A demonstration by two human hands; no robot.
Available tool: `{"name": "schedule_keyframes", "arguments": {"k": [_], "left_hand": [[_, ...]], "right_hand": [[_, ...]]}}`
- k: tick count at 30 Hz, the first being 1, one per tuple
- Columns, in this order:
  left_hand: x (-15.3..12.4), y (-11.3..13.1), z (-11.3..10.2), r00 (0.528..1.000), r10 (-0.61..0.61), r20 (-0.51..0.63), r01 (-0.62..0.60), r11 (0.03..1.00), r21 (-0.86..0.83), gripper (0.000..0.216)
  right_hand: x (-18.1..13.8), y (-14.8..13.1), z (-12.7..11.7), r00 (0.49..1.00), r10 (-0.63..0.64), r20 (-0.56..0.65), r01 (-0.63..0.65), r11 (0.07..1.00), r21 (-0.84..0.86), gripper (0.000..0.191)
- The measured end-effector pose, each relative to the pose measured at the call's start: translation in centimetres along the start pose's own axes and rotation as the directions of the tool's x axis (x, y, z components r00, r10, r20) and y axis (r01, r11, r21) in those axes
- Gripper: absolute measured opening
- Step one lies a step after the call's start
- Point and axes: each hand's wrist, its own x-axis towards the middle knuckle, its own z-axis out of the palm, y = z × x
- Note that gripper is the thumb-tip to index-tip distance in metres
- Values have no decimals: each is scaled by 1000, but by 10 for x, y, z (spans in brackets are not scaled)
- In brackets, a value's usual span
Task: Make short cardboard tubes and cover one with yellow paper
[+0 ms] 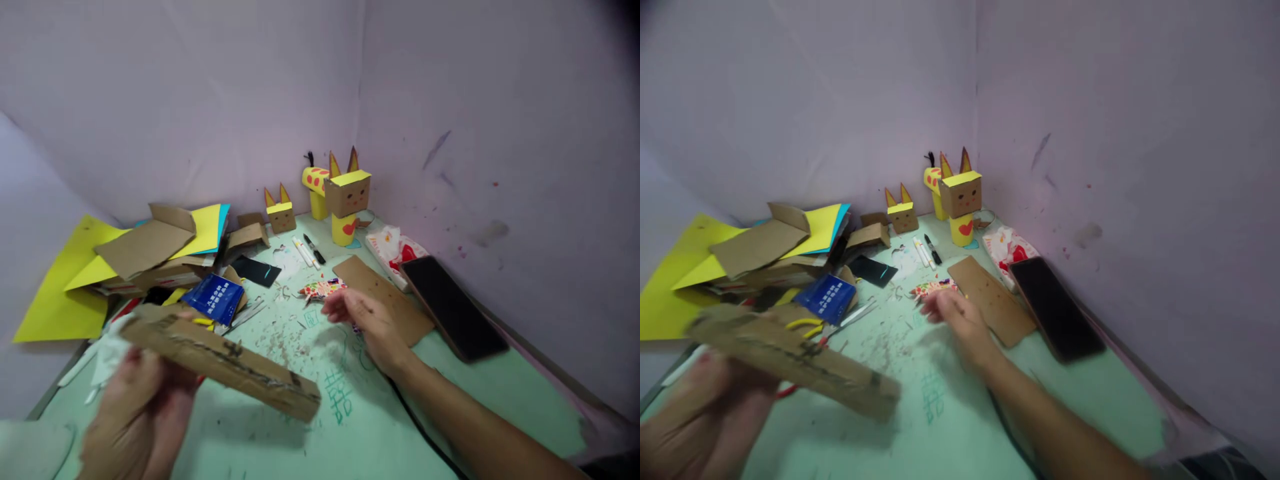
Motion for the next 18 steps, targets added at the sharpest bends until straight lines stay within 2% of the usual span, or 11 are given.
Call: {"name": "schedule_keyframes", "arguments": {"k": [2,4,6,7,9,10,12,14,16,17,18], "left_hand": [[13,-2,19,972,-226,-68,199,941,-275,23],[17,-4,35,909,-414,-54,339,806,-486,19],[15,-4,45,866,-500,1,408,704,-582,18],[13,-4,48,857,-514,24,422,676,-604,17],[11,-4,49,862,-505,46,420,659,-624,17],[10,-5,47,870,-491,47,410,667,-622,18],[10,-8,41,896,-443,37,377,713,-591,27],[11,-12,31,940,-341,13,302,813,-497,41],[12,-16,21,990,-138,-15,130,957,-258,52],[11,-16,17,1000,-17,11,18,997,-71,53],[10,-16,14,993,91,79,-101,986,133,51]], "right_hand": [[-6,-6,4,953,108,282,-138,987,87,53],[-13,-10,10,806,189,561,-296,949,106,73],[-21,-11,15,665,232,710,-366,930,39,87],[-23,-11,17,641,251,725,-358,934,-6,88],[-26,-10,20,656,291,697,-331,940,-81,80],[-26,-10,20,691,305,656,-312,944,-111,74],[-23,-10,16,802,303,515,-246,953,-178,57],[-16,-12,10,891,262,370,-168,949,-267,42],[-9,-15,4,928,224,298,-116,934,-339,34],[-6,-17,2,931,219,292,-105,927,-361,32],[-4,-19,0,929,221,297,-99,921,-376,31]]}}
